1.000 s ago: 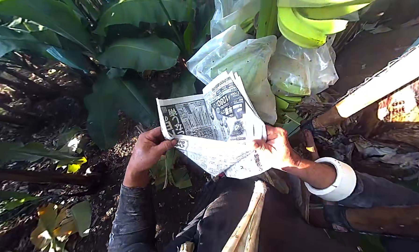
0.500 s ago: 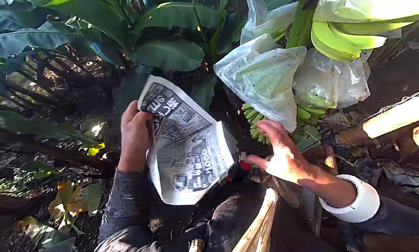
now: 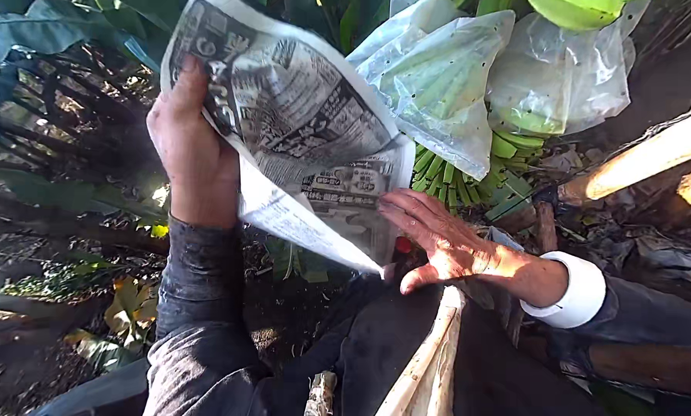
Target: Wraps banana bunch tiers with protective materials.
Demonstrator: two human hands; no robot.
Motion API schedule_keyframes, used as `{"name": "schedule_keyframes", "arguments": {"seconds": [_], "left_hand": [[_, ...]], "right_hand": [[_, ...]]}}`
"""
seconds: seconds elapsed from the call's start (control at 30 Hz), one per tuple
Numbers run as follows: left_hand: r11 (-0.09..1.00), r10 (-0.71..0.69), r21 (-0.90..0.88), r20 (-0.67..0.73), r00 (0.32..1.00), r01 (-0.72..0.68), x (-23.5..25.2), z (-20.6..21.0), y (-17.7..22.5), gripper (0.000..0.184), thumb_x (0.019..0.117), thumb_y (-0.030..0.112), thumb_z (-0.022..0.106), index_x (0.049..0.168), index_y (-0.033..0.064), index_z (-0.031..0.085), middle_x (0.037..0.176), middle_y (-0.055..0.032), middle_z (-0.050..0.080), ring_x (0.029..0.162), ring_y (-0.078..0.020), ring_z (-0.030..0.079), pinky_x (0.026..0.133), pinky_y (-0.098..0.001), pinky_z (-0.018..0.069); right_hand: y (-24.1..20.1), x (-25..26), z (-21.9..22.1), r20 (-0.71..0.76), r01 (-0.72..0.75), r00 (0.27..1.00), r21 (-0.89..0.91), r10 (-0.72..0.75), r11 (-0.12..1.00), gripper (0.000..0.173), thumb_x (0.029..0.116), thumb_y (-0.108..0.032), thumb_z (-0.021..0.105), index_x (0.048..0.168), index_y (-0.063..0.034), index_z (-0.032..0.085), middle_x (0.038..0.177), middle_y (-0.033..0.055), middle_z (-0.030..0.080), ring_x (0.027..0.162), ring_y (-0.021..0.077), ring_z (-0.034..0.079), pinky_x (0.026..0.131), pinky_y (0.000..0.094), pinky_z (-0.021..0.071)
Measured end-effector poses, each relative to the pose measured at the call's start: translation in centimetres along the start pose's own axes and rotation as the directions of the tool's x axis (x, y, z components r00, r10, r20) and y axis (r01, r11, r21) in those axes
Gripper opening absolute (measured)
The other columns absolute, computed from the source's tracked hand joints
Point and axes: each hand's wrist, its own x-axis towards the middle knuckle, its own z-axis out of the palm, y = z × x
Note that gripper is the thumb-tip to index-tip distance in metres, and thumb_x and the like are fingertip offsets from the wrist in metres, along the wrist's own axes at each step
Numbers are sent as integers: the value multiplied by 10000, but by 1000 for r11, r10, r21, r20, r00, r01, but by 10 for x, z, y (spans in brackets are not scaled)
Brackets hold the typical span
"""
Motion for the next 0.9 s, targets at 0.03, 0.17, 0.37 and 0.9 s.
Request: {"name": "schedule_keyframes", "arguments": {"seconds": [0.03, 0.17, 0.37, 0.9], "left_hand": [[1000, 5, -17, -35, 999, -5, 7, 3, -1, 161, 1075, 153, 512, 1099, 32, 616, 947, -63, 724, 907, -161, 721, 857, -360, 611], [989, 4, -146, -51, 999, -11, 26, 19, -13, 194, 1096, 108, 426, 1166, -3, 568, 981, -93, 698, 938, -172, 701, 888, -349, 592], [993, -36, -113, -139, 990, 20, 73, -3, -51, 257, 1088, 172, 475, 1247, -12, 557, 1080, -155, 700, 1027, -257, 708, 920, -470, 600], [980, 174, 132, -195, 965, -150, 92, -49, -47, 226, 1062, 153, 541, 1225, -1, 568, 1044, -120, 717, 1003, -225, 725, 916, -439, 614]], "right_hand": [[-3, 1, 1, -23, -1, 1000, 65, 3, 998, 1155, 754, -938, 471, 1483, -42, 506, 1549, 168, 475, 1458, 335, 405, 1184, 511, 350], [-4, 3, 1, -166, 34, 986, 224, 4, 974, 418, 960, -376, 689, 1190, -27, 711, 1353, 137, 647, 1340, 268, 551, 1142, 451, 444], [-5, 0, -7, -129, -324, 919, 294, 373, 899, 247, 1037, -289, 587, 945, -88, 698, 728, 3, 637, 664, 69, 613, 630, 263, 529], [-1, 1, -6, -280, -226, 895, 386, 347, 895, 204, 981, -258, 699, 917, -72, 753, 833, -12, 714, 765, 12, 661, 714, 189, 566]]}}
